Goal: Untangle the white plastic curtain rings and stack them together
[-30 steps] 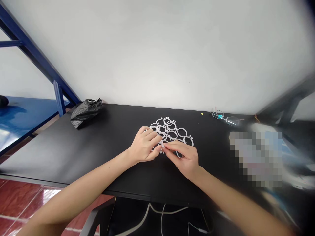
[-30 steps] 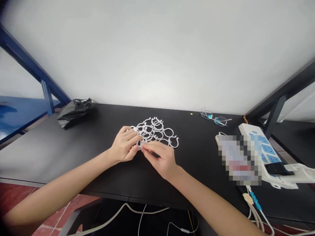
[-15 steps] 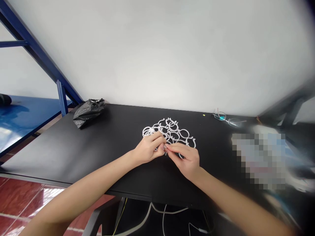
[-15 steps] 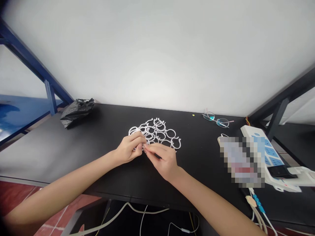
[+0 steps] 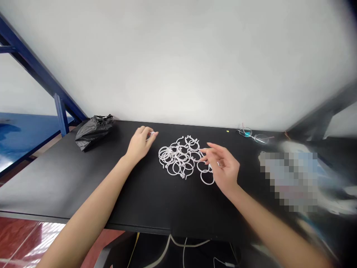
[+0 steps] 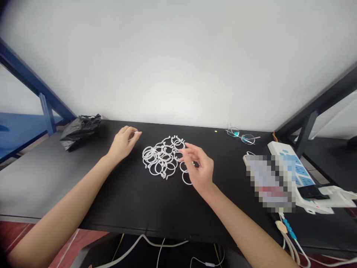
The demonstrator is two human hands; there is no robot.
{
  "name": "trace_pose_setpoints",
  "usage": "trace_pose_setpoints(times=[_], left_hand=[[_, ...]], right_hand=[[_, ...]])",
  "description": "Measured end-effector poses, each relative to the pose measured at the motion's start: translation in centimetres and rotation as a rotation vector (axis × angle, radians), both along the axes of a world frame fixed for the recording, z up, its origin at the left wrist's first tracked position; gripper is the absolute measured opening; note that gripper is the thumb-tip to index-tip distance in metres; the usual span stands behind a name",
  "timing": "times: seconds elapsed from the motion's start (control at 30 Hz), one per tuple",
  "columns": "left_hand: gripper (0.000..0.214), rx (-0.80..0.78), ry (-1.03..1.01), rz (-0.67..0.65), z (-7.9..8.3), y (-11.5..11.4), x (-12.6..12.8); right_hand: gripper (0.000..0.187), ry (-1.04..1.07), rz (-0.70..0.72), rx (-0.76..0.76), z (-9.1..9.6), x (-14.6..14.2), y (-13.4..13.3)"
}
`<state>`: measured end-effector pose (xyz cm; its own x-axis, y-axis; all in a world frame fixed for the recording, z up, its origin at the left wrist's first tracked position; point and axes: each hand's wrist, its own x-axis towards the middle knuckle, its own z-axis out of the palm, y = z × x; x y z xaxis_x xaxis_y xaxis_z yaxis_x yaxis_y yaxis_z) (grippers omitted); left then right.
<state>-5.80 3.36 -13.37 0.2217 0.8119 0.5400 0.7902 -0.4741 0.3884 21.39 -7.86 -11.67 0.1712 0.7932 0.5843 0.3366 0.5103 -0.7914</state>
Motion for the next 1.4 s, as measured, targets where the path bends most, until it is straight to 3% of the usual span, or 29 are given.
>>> trace_pose_setpoints(times=[0.13, 0.3, 0.47, 0.63, 0.93, 1.03, 1.23, 1.4], left_hand=[[0.027, -0.122, 0.028, 0.064, -2.1, 2.6, -2.8], [0.026, -0.167, 0.044, 0.052, -3.2, 2.6, -2.7], [0.034, -0.123, 0.084, 0.098, -2.0, 1.3, -1.6], [0.017, -0.111, 0.091, -0.161, -0.1, -0.7, 0.7], [0.022, -0.284, 0.046, -0.296, -0.1, -1.7, 2.5], [0.025, -0.374, -0.129, -0.333, 0.1, -1.8, 2.8], [0.033, -0.818, -0.67, -0.461, 1.0, -2.9, 4.0], [0.028, -0.985, -0.974, -0.563, 1.1, -4.4, 5.6]], right_hand=[[0.017, 0.004, -0.083, -0.004, -0.1, 1.0, 0.9], [0.015, -0.089, -0.088, 0.013, -0.4, 1.2, 1.2], [0.014, -0.151, -0.086, 0.071, -0.8, 1.3, 1.1], [0.014, -0.178, -0.081, 0.102, -1.2, 1.4, 1.3], [0.013, -0.186, -0.051, 0.109, -1.2, 1.2, 1.1], [0.015, -0.183, -0.032, 0.117, -1.2, 1.0, 1.0], [0.016, -0.196, 0.01, 0.135, -1.0, 0.4, 0.6], [0.017, -0.238, 0.037, 0.171, -0.4, -0.1, 0.2]])
